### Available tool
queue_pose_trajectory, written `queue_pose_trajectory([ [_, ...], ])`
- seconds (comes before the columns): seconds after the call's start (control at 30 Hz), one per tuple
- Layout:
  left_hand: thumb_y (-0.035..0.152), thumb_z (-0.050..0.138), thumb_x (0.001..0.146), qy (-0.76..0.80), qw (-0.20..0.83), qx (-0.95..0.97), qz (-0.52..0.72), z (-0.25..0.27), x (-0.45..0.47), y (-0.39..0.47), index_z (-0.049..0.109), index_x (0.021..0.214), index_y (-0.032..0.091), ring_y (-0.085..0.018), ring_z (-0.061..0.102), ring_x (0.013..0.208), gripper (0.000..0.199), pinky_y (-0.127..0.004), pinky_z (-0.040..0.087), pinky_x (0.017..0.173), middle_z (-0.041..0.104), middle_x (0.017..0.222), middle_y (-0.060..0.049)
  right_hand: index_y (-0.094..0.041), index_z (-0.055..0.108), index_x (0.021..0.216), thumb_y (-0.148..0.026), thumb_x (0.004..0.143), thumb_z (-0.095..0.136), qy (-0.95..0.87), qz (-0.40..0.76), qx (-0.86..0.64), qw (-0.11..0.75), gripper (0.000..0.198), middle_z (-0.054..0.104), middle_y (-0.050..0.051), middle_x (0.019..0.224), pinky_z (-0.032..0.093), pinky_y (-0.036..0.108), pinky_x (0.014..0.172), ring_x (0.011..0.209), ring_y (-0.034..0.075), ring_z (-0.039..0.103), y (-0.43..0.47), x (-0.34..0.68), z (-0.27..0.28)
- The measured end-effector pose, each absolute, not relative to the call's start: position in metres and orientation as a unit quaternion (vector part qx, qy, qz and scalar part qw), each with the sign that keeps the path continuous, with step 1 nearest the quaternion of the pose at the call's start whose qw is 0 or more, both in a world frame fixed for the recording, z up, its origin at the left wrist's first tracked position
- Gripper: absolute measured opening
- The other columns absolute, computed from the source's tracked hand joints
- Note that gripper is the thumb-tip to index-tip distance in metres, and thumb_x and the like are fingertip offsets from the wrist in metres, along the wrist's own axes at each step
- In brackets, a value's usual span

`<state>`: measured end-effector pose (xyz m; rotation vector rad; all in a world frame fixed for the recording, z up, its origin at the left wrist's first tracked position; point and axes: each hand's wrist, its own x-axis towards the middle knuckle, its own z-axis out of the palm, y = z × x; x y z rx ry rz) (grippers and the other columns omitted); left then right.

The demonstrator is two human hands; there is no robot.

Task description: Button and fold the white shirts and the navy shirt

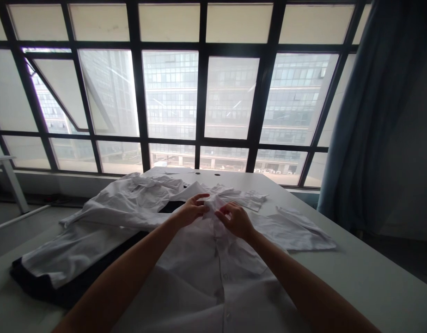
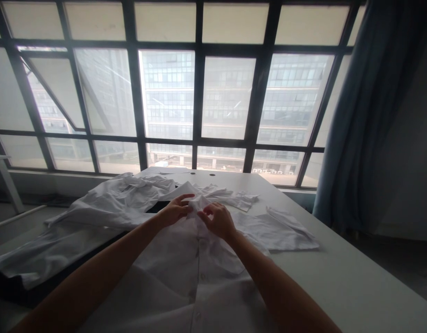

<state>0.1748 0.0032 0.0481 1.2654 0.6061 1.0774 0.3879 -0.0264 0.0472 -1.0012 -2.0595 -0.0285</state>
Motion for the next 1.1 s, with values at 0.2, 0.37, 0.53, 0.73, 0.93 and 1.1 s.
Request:
queue_pose_trajectory([
  [0.2,0.030,0.088,0.060,0.265,0.575,0.583,0.509,0.043,0.181,0.007,0.073,0.099,0.011,-0.016,0.064,0.076,0.046,-0.032,0.052,0.075,0.070,0.087,-0.006,-0.019,0.058,0.063,-0.034,0.090,0.056,-0.831,-0.047,-0.422,0.359,0.031,0.064,0.005,0.071,0.038,0.029,0.074,0.073,0.019,0.057,-0.032,0.378,0.043],
  [0.37,0.036,0.077,0.076,0.403,0.218,0.740,0.492,0.039,0.182,0.007,0.075,0.085,0.013,-0.023,0.064,0.082,0.025,-0.037,0.050,0.080,0.070,0.086,-0.010,-0.017,0.067,0.080,-0.017,0.078,0.060,-0.818,-0.035,-0.441,0.368,0.007,0.066,0.004,0.073,0.038,0.029,0.077,0.072,0.019,0.059,-0.030,0.380,0.043],
  [0.53,0.011,0.062,0.085,0.326,-0.044,0.858,0.395,0.037,0.185,-0.004,0.063,0.125,0.023,-0.025,0.050,0.124,0.041,-0.043,0.039,0.102,0.061,0.132,-0.010,-0.019,0.069,0.096,-0.011,0.074,0.055,-0.856,-0.055,-0.376,0.351,0.028,0.070,0.006,0.082,0.039,0.032,0.081,0.079,0.020,0.062,-0.035,0.380,0.043],
  [0.73,0.011,0.057,0.089,0.320,-0.090,0.900,0.282,0.038,0.182,-0.007,0.071,0.107,0.023,-0.022,0.057,0.106,0.025,-0.042,0.032,0.100,0.071,0.108,-0.007,-0.018,0.069,0.095,-0.033,0.086,0.060,-0.861,-0.014,-0.379,0.339,0.019,0.068,0.003,0.070,0.040,0.032,0.079,0.065,0.017,0.061,-0.038,0.379,0.045],
  [0.93,0.014,0.058,0.089,0.348,-0.147,0.895,0.237,0.041,0.174,-0.007,0.074,0.096,0.021,-0.022,0.056,0.098,0.019,-0.039,0.034,0.091,0.069,0.100,-0.007,-0.019,0.073,0.081,-0.030,0.089,0.059,-0.858,-0.024,-0.432,0.278,0.020,0.069,0.005,0.067,0.040,0.032,0.080,0.064,0.018,0.062,-0.035,0.378,0.042],
  [1.1,0.011,0.057,0.086,0.376,-0.189,0.871,0.255,0.037,0.172,-0.007,0.074,0.090,0.021,-0.024,0.054,0.097,0.021,-0.040,0.037,0.085,0.067,0.098,-0.008,-0.019,0.070,0.070,-0.025,0.083,0.062,-0.873,-0.014,-0.422,0.246,0.017,0.068,0.004,0.064,0.037,0.027,0.063,0.059,0.016,0.058,-0.034,0.382,0.046],
])
